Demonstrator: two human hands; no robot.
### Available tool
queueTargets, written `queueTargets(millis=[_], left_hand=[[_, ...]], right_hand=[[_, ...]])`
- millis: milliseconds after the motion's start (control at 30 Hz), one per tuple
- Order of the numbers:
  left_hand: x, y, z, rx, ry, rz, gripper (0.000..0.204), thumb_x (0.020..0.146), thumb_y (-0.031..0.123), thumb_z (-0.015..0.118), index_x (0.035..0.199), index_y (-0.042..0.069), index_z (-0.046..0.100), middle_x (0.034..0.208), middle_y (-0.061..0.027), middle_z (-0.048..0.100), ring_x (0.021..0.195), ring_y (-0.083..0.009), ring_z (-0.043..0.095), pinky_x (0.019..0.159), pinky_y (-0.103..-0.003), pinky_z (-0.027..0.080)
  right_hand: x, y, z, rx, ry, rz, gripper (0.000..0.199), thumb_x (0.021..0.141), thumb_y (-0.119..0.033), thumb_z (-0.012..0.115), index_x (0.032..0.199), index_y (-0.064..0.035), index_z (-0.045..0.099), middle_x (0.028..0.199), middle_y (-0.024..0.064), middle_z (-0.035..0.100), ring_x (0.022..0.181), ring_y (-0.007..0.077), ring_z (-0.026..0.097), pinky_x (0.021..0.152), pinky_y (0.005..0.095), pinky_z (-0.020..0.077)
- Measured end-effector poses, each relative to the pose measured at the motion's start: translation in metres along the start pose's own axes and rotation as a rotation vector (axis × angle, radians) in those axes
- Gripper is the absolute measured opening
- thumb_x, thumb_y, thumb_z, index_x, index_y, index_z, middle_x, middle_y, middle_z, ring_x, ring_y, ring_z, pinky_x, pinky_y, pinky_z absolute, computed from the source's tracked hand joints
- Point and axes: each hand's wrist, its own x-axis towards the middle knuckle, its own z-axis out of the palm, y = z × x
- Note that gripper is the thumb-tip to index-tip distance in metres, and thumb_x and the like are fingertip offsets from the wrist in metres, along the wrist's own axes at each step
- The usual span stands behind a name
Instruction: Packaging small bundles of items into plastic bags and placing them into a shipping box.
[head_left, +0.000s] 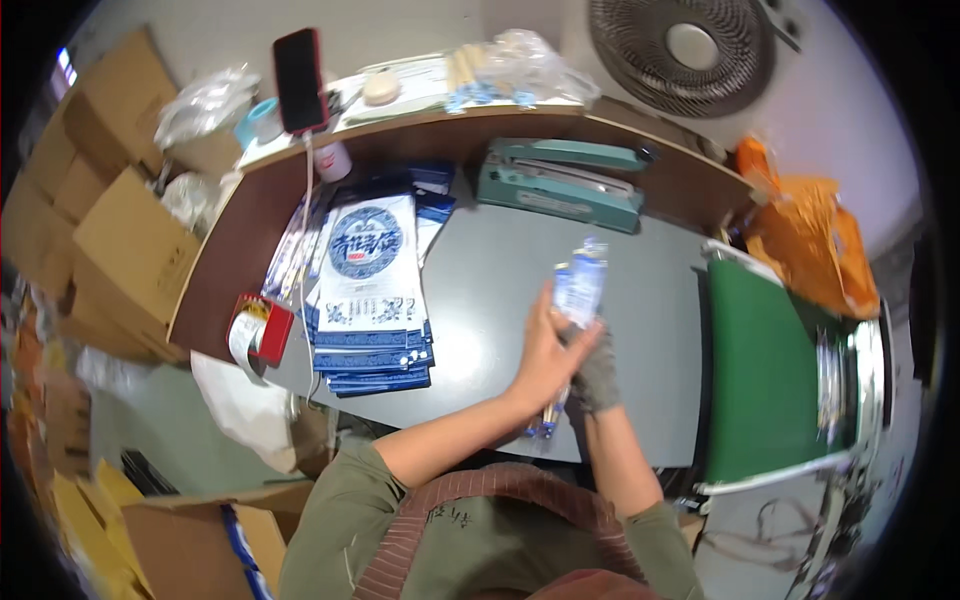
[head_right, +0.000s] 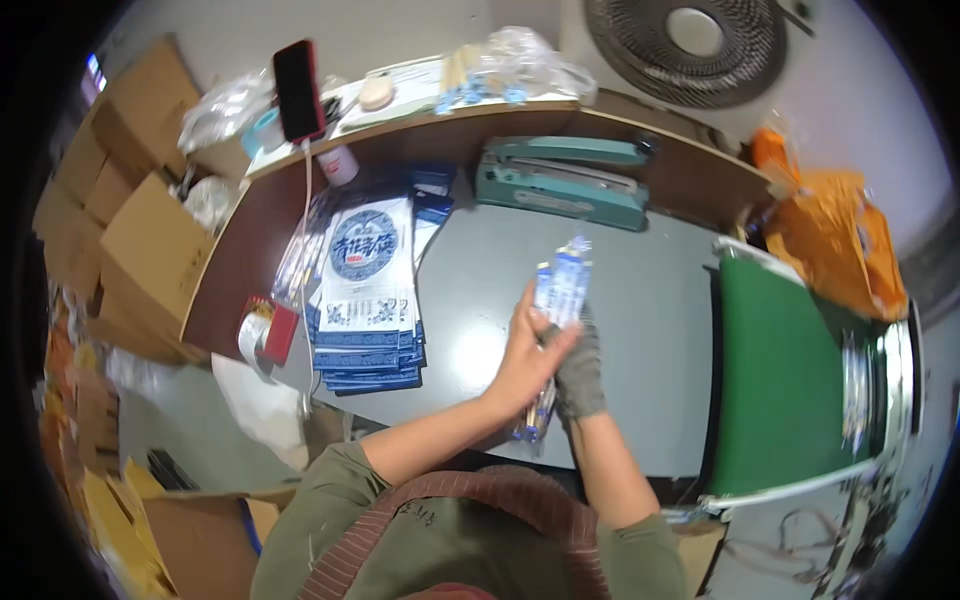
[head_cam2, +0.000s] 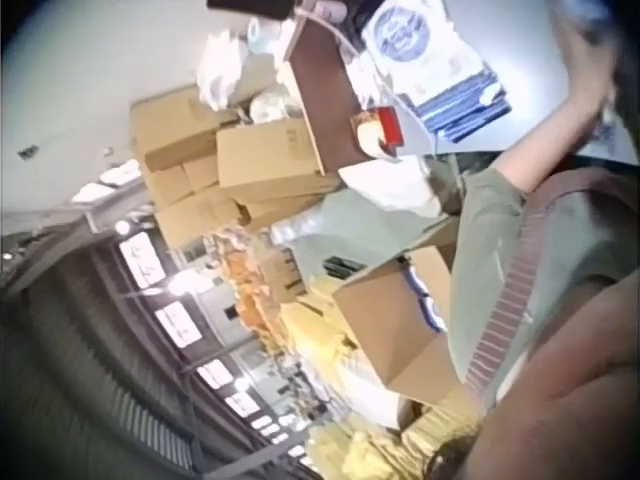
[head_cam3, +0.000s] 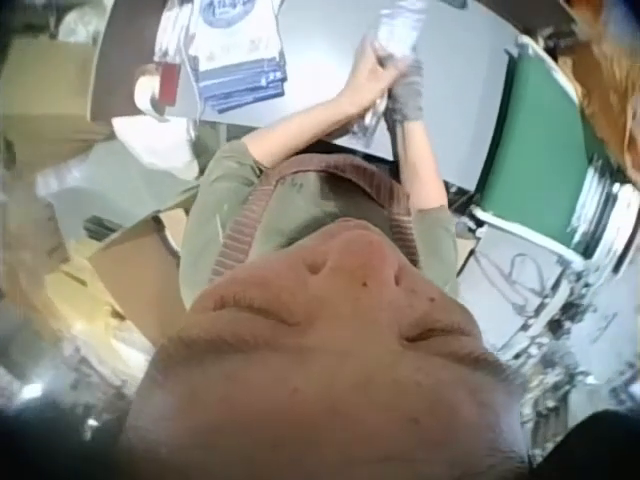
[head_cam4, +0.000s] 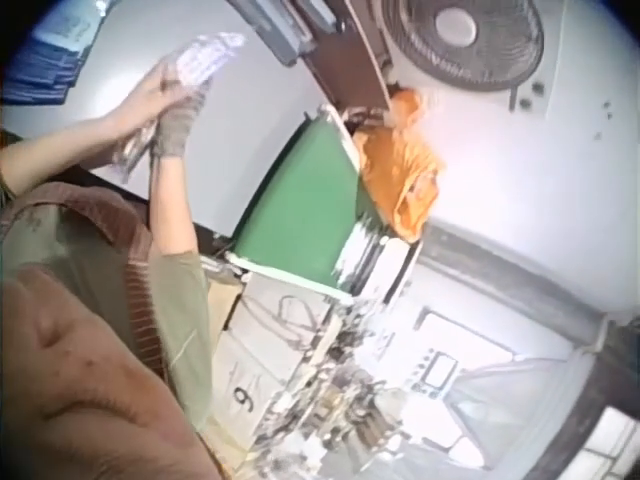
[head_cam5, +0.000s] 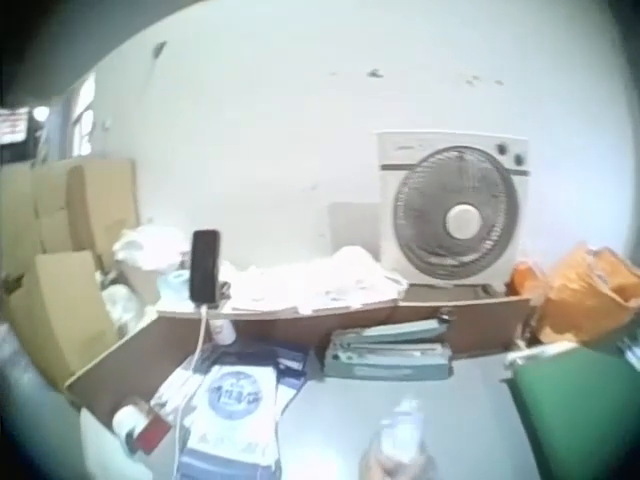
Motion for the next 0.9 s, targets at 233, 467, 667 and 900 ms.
queueTargets(millis=[233,467,667,900], left_hand=[[0.017,0.065,-0.037,0.141,-0.231,0.462,0.118,0.068,0.048,0.08,0.148,-0.002,0.008,0.148,-0.025,0.022,0.127,-0.0423,0.039,0.106,-0.045,0.033],[-0.006,0.037,-0.051,0.14,-0.588,0.032,0.067,0.066,0.028,0.083,0.114,0.0,0.046,0.106,-0.0146,0.061,0.099,-0.0267,0.062,0.083,-0.039,0.049],[-0.088,0.018,-0.062,-0.52,-0.899,-0.475,0.036,0.083,0.022,0.072,0.105,-0.004,0.062,0.097,-0.0123,0.068,0.091,-0.019,0.065,0.082,-0.032,0.052],[-0.055,0.052,-0.218,0.897,0.035,0.029,0.029,0.087,0.024,0.064,0.106,0.001,0.065,0.106,-0.014,0.065,0.1,-0.0285,0.061,0.087,-0.037,0.048]], right_hand=[[-0.028,-0.124,0.045,0.005,-0.187,-0.299,0.1,0.066,-0.021,0.086,0.144,-0.0042,0.027,0.136,0.0181,0.046,0.112,0.0229,0.054,0.094,0.0343,0.047],[-0.052,-0.109,0.047,-0.199,-0.042,-0.129,0.116,0.061,-0.029,0.088,0.149,-0.0084,0.015,0.141,0.0223,0.039,0.116,0.0275,0.05,0.097,0.0389,0.0444],[-0.041,-0.092,0.02,-0.501,-0.416,-0.217,0.049,0.075,-0.019,0.072,0.118,-0.0007,0.058,0.124,0.0163,0.056,0.098,0.0249,0.062,0.087,0.0384,0.0505],[-0.074,-0.039,0.015,0.034,-0.199,0.416,0.027,0.078,-0.027,0.069,0.083,-0.0011,0.062,0.076,0.0134,0.065,0.062,0.0203,0.064,0.058,0.034,0.0558]])
